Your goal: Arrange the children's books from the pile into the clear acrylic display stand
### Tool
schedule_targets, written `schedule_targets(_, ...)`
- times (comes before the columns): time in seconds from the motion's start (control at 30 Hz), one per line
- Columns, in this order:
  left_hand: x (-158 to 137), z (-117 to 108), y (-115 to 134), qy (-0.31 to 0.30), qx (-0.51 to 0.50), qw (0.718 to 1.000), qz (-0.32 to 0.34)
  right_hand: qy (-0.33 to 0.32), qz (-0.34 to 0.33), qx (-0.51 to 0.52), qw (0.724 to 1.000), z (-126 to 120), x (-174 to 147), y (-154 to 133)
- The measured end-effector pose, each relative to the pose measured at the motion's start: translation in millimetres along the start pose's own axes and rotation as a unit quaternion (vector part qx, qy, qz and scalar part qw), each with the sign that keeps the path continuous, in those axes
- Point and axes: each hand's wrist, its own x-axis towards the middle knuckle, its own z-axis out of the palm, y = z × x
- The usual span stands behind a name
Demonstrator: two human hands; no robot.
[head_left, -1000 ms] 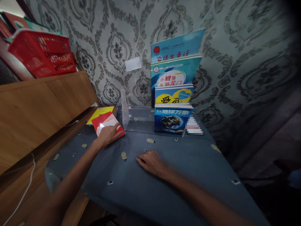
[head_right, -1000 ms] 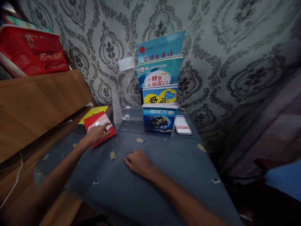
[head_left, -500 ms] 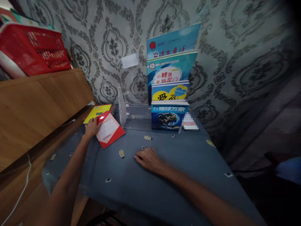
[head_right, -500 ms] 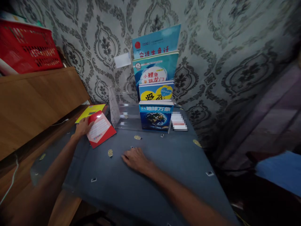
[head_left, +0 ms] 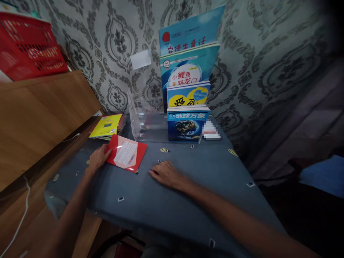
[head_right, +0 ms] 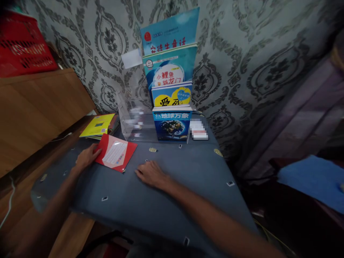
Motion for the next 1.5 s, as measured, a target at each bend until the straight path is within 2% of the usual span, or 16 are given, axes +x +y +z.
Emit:
schedule_targets(0.27, -14, 15, 26, 0.035, 0.062, 0.997, 0.038, 0.000, -0.003, 0.004, 1.000, 1, 1, 2)
schedule_targets(0.43, -20, 20, 33, 0.054, 0.039, 0.997, 0.049, 0.019, -0.019, 0.004, 1.000, 1, -2, 3)
schedule_targets(0.6, -29, 20, 38, 0.058, 0.003, 0.997, 0.055, 0.072, -0.064, 0.009, 0.995, 7, -6, 5)
schedule_targets(0.73, -37, 20, 44, 0.050, -0.014, 0.998, 0.047, 0.122, -0.088, 0.024, 0.988, 16, -8, 18)
schedule_targets(0.8, -39, 19, 45, 0.042, -0.017, 0.998, 0.048, 0.142, -0.057, 0.029, 0.988, 16, -12, 30)
schedule_targets(0.9, -43, 17, 47, 0.027, -0.011, 0.998, 0.054, 0.176, 0.032, 0.046, 0.983, 10, -24, 57)
schedule_targets(1.07, -50, 15, 53, 0.032, -0.006, 0.996, 0.085, 0.251, 0.161, 0.094, 0.950, -1, -48, 105)
schedule_targets(1.27, -66, 18, 67, 0.053, 0.006, 0.991, 0.122, 0.294, 0.178, 0.115, 0.932, 1, -60, 140)
schedule_targets(1.5, -79, 25, 81, 0.094, -0.038, 0.972, 0.212, 0.304, 0.172, 0.122, 0.929, 3, -61, 148)
